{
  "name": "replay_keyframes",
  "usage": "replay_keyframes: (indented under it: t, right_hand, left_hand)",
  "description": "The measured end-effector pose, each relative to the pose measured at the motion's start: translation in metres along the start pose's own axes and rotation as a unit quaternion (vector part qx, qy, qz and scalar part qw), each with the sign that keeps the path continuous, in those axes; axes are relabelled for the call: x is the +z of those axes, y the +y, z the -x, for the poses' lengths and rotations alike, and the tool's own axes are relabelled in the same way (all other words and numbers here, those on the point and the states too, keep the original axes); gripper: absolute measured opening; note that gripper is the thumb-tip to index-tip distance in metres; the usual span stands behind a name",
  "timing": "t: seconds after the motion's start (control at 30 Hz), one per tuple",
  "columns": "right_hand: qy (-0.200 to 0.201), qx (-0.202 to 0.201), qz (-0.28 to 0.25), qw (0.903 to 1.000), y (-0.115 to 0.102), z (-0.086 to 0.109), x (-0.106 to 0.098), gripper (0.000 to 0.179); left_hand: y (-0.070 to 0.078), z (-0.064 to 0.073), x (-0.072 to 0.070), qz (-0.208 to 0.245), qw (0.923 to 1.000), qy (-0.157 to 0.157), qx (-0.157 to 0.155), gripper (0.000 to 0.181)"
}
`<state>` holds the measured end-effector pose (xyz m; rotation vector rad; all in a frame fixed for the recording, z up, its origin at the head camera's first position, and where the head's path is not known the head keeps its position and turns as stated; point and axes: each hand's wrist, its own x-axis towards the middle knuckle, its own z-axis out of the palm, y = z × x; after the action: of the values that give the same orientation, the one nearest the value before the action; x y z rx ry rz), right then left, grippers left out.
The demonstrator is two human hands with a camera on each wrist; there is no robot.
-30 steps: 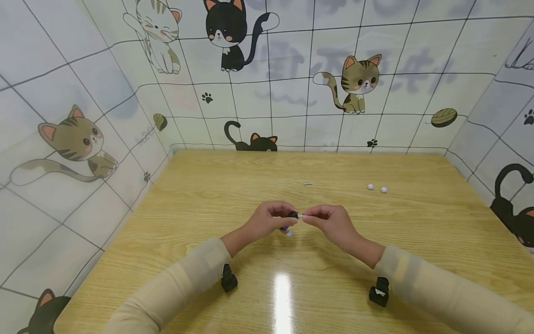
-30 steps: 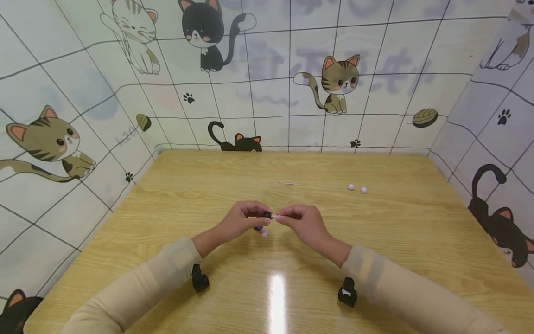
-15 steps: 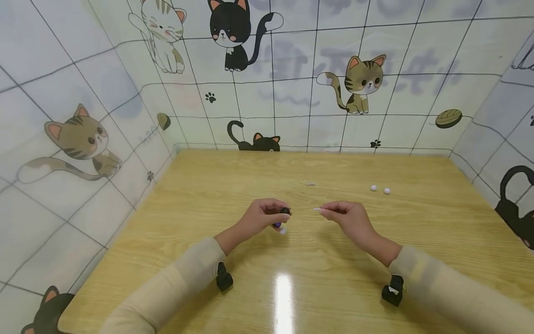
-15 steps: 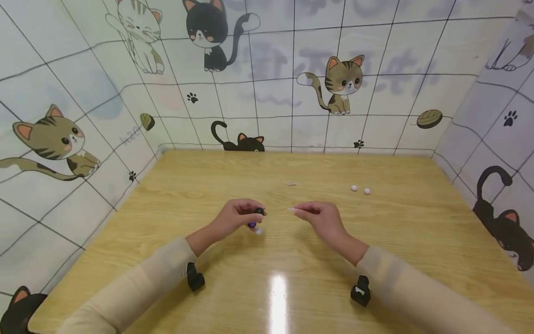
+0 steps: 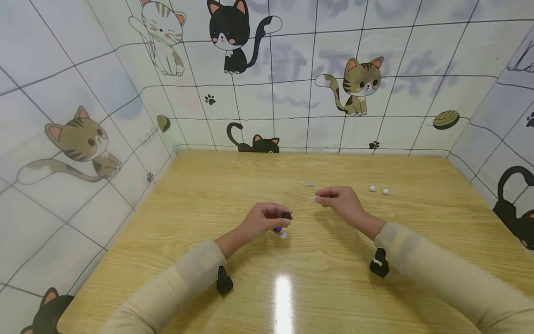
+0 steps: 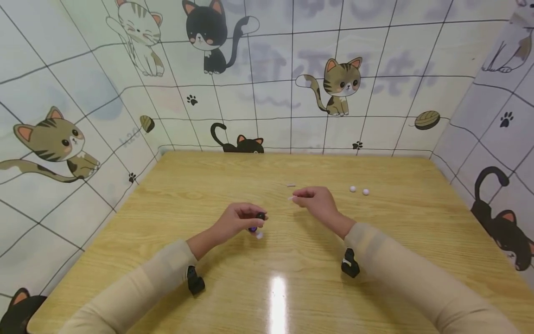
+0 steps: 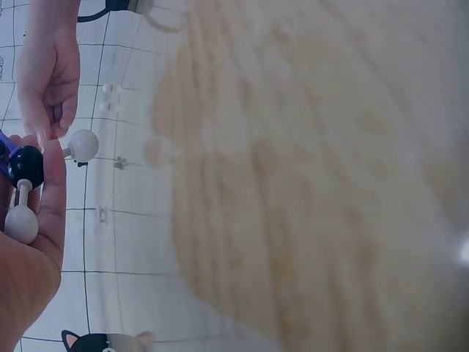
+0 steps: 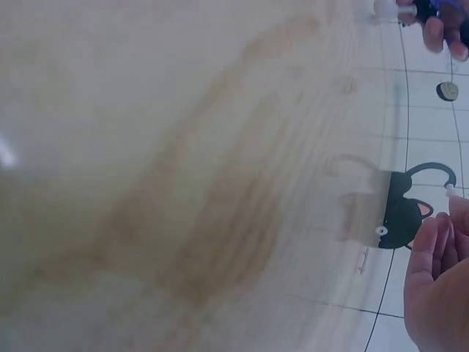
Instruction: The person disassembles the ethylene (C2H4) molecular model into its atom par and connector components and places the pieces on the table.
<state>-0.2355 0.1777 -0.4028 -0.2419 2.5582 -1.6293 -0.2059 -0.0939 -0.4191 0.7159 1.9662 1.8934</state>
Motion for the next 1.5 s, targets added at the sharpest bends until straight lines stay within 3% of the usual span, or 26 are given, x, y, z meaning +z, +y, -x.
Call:
replay_keyframes:
  t: [0.3,0.5,1.5]
  right_hand:
    - [-0.017,0.004,0.059,0.9981,0.008,-0.039,0.003,0.029]
    - [0.001,0.008,0.121,0.9926,0.018,-0.060,0.000,0.021]
    - [-0.012,-0.004,0.156,0.9877,0.029,-0.079,-0.002,0.018]
  left_hand:
    - [0.002,0.000,0.001,0.012,0.9999,-0.003,-0.004,0.036]
    - [0.001,-0.001,0.002,0.020,0.9997,-0.008,-0.013,0.037]
    - [0.002,-0.003,0.003,0.009,0.9994,-0.033,-0.004,0.044]
